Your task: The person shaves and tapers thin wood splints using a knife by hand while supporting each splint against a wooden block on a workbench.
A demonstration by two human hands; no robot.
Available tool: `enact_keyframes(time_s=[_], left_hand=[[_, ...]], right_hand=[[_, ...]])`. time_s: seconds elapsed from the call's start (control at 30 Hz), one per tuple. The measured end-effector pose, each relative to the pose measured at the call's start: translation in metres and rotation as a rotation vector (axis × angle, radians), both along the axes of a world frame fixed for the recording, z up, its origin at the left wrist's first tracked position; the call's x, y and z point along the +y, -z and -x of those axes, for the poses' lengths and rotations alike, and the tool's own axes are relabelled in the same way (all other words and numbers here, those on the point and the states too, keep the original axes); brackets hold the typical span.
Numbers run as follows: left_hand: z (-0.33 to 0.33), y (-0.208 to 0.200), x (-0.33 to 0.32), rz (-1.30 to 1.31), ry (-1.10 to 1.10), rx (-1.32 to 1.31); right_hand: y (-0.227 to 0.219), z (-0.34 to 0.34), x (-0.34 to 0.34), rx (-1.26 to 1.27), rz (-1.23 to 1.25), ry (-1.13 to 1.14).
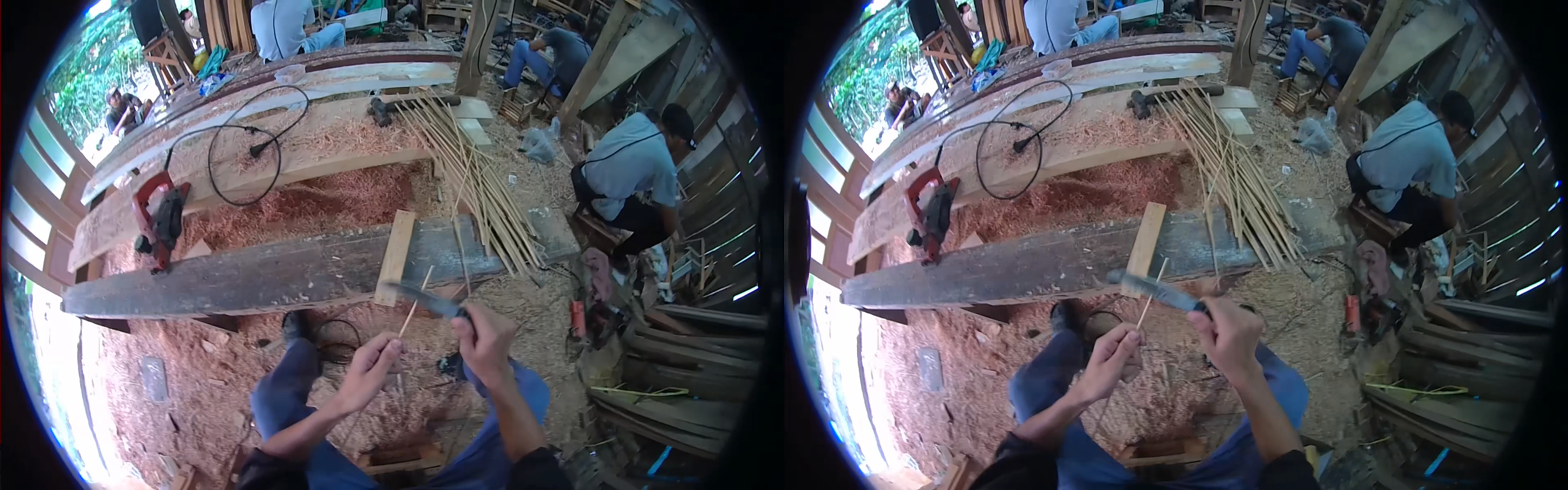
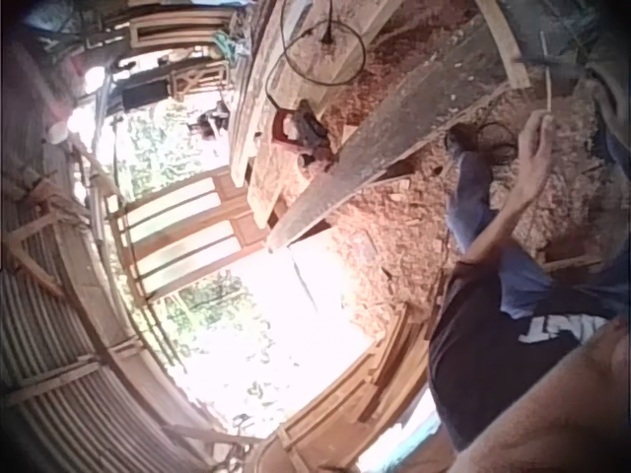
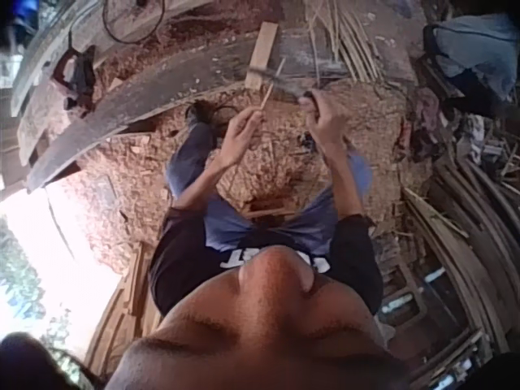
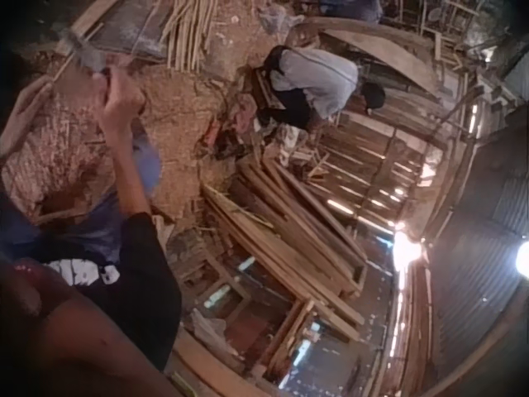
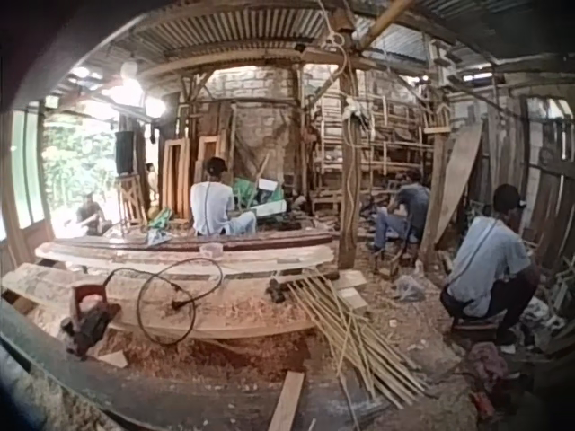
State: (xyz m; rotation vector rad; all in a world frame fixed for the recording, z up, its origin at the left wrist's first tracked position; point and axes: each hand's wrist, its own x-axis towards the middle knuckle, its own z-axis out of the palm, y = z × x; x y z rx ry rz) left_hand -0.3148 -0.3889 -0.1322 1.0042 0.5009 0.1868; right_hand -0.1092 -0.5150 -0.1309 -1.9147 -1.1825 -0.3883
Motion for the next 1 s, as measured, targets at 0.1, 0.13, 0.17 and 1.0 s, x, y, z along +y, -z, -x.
enact_keyframes(time_s=[0.1, 0.13, 0.17, 1.0], left_hand=[[-0.001, -0.001, 0.005, 0.009, -0.035, -0.039], [-0.007, -0.001, 0.008, 0.015, -0.069, -0.013], [-0.010, 0.002, 0.008, 0.017, -0.077, -0.015], [-0.015, 0.022, 0.013, -0.899, -0.131, 0.143]], right_hand=[[-0.002, 0.023, 0.011, 0.136, 0.092, -0.126], [-0.002, 0.024, 0.014, 0.147, 0.117, -0.141], [-0.001, 0.024, 0.016, 0.159, 0.142, -0.156], [-0.001, 0.035, 0.023, 0.323, 0.154, -0.421]])
